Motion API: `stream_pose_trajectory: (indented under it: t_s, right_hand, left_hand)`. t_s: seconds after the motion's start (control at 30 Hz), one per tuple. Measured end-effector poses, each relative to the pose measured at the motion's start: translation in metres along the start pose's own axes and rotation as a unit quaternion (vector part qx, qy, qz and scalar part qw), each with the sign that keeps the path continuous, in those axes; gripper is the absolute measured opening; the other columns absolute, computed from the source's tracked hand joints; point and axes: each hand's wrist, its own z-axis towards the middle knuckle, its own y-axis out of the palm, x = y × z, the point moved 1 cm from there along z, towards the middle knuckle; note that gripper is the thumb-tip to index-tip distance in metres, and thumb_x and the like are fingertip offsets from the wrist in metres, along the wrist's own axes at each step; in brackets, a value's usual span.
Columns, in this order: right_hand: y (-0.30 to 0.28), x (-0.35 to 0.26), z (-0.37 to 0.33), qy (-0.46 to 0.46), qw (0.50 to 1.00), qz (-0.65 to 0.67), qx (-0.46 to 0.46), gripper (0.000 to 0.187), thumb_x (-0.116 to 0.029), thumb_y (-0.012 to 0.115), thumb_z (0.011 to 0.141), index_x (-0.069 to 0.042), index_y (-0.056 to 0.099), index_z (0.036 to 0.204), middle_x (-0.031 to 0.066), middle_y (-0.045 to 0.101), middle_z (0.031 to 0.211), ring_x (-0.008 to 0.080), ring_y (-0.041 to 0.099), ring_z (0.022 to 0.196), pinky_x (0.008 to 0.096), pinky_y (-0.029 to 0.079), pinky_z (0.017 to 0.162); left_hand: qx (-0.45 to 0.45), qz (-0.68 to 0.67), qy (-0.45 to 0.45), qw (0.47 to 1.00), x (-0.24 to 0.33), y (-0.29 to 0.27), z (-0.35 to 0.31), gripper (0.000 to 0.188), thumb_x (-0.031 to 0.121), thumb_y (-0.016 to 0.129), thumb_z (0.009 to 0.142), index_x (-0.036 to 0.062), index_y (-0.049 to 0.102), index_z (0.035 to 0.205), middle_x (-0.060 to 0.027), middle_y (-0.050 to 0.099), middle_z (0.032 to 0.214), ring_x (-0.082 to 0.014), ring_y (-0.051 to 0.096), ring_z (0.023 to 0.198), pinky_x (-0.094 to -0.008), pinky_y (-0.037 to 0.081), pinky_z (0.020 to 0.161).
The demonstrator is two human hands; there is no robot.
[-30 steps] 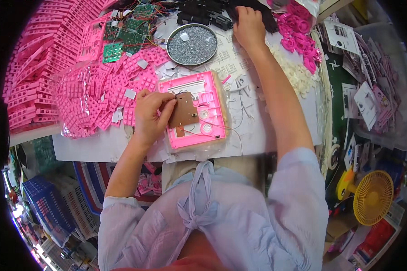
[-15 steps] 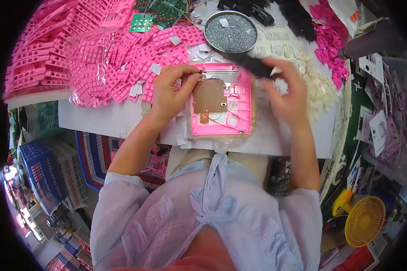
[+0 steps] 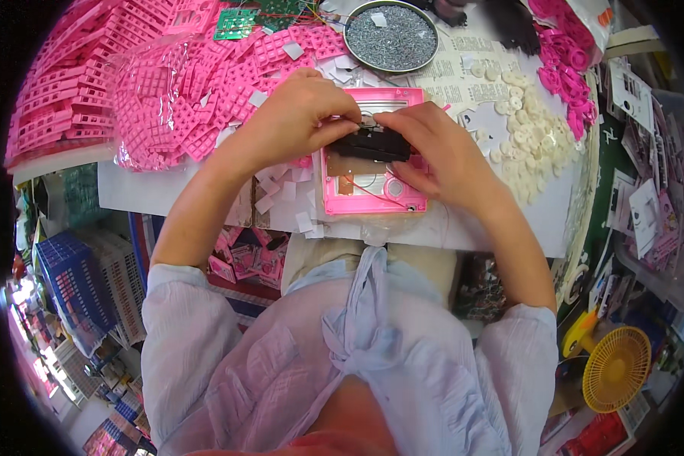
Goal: Assemble a pink plastic toy piggy bank including internal electronics and screw fastening.
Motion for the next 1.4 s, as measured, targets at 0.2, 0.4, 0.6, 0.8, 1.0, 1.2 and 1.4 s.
stream_pose_trajectory:
  t_s: [0.2,0.4,0.6,0.8,1.0,1.2,1.4]
  right_hand:
    - [-0.006,-0.003,0.011,-0.024,0.997,-0.015,-0.068,0.063,-0.005,0.076,0.069,-0.005,0.057,0.129,0.0154,0.056,0.118,0.0343,0.055,0.110,0.0409,0.049,0.093]
    - [-0.013,-0.012,0.021,-0.003,0.990,-0.065,-0.126,0.059,-0.003,0.076,0.066,-0.008,0.059,0.123,0.0134,0.056,0.118,0.0344,0.055,0.110,0.0415,0.052,0.089]
    - [-0.011,-0.027,0.020,-0.033,0.974,-0.189,-0.124,0.056,-0.005,0.074,0.069,-0.009,0.061,0.123,0.0088,0.060,0.118,0.0286,0.059,0.108,0.0369,0.056,0.082]
    - [-0.009,-0.034,0.014,-0.039,0.966,-0.238,-0.096,0.048,-0.008,0.066,0.077,-0.007,0.061,0.125,0.0083,0.062,0.118,0.0263,0.061,0.108,0.0357,0.057,0.080]
    - [-0.011,-0.024,0.012,-0.070,0.968,-0.223,-0.088,0.048,-0.007,0.067,0.077,-0.008,0.062,0.124,0.0070,0.063,0.117,0.0249,0.061,0.107,0.0347,0.058,0.077]
    - [-0.009,-0.031,0.015,-0.046,0.951,-0.281,-0.125,0.041,-0.010,0.065,0.079,-0.008,0.061,0.119,0.0059,0.061,0.114,0.0238,0.060,0.109,0.0336,0.058,0.074]
    - [0.004,-0.061,0.015,-0.008,0.930,-0.349,-0.112,0.040,-0.009,0.063,0.078,-0.002,0.058,0.118,0.0098,0.060,0.110,0.0264,0.059,0.104,0.0310,0.057,0.072]
  left_hand:
    - [-0.058,0.090,0.076,0.991,0.002,-0.007,0.008,0.008,0.015,0.072,0.080,0.0100,0.067,0.084,-0.0029,0.063,0.074,-0.0229,0.064,0.077,-0.0389,0.046,0.079]
    - [-0.010,0.205,0.075,0.976,0.030,0.005,-0.013,0.011,0.014,0.070,0.080,0.0068,0.069,0.089,-0.0037,0.066,0.078,-0.0239,0.064,0.080,-0.0394,0.048,0.075]
    - [0.054,0.022,-0.076,0.995,0.033,0.012,-0.026,0.018,0.014,0.069,0.084,0.0052,0.073,0.099,-0.0096,0.071,0.085,-0.0272,0.066,0.074,-0.0411,0.050,0.068]
    - [-0.005,-0.124,-0.209,0.970,0.014,0.010,-0.004,0.016,0.016,0.074,0.082,0.0003,0.072,0.085,-0.0107,0.069,0.072,-0.0203,0.066,0.063,-0.0338,0.051,0.060]
    - [-0.060,-0.260,-0.277,0.923,0.001,0.011,0.004,0.014,0.009,0.075,0.083,-0.0017,0.072,0.090,-0.0044,0.068,0.072,-0.0115,0.063,0.062,-0.0275,0.050,0.057]
    - [-0.148,-0.345,-0.316,0.871,-0.011,0.008,0.018,0.014,0.009,0.075,0.083,-0.0027,0.071,0.090,-0.0051,0.067,0.069,-0.0096,0.060,0.057,-0.0251,0.048,0.053]
    - [-0.174,-0.287,-0.304,0.891,-0.007,0.007,0.024,0.012,0.009,0.072,0.084,-0.0025,0.071,0.087,-0.0058,0.068,0.070,-0.0106,0.061,0.058,-0.0257,0.049,0.054]
